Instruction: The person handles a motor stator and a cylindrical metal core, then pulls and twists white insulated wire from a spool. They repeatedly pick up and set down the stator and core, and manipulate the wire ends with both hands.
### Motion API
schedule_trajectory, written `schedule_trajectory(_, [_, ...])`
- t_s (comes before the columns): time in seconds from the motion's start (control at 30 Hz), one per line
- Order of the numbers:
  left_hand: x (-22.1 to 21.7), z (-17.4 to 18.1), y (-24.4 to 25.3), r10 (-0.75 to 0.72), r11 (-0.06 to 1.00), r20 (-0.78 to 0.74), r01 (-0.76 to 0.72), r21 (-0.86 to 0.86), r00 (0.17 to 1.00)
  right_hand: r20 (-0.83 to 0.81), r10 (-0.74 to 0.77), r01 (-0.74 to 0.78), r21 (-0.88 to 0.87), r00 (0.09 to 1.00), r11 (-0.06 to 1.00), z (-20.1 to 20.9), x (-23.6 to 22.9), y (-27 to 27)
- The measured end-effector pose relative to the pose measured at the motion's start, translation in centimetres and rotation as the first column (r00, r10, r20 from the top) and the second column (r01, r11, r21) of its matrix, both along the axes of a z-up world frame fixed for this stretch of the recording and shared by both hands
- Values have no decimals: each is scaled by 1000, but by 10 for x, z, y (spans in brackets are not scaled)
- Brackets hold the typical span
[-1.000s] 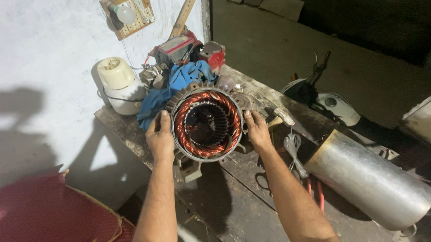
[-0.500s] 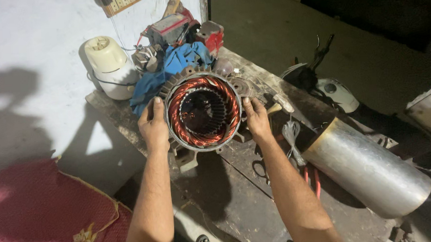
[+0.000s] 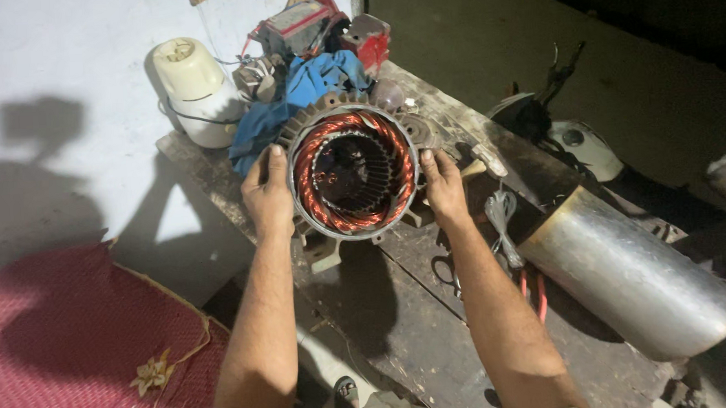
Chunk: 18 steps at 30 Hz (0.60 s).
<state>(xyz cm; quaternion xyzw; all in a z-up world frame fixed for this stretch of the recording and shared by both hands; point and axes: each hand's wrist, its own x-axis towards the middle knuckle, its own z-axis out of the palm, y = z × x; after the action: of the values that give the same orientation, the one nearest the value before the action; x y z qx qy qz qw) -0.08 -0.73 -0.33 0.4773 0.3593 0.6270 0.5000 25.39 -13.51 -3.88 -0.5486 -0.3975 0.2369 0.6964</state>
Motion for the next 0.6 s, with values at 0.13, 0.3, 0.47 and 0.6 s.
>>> schedule_trajectory(0.13, [0, 3, -4, -6, 999, -4, 6, 35, 1000, -6, 7, -7, 14, 1000, 1000, -4, 2, 0])
schedule_trajectory(0.3, [-1, 6, -7, 30, 999, -64, -31, -11, 997, 20, -71, 72, -60, 997, 996, -6, 4, 2])
schedule_trajectory(0.47, [2, 7, -9, 83, 997, -77, -83, 9, 993, 38, -29, 30, -22, 999, 999, -6, 7, 0])
schedule_trajectory(0.6, [2, 5, -11, 71, 997, -42, -69, 31, 997, 88, -55, 60, -47, 995, 997, -8, 5, -3])
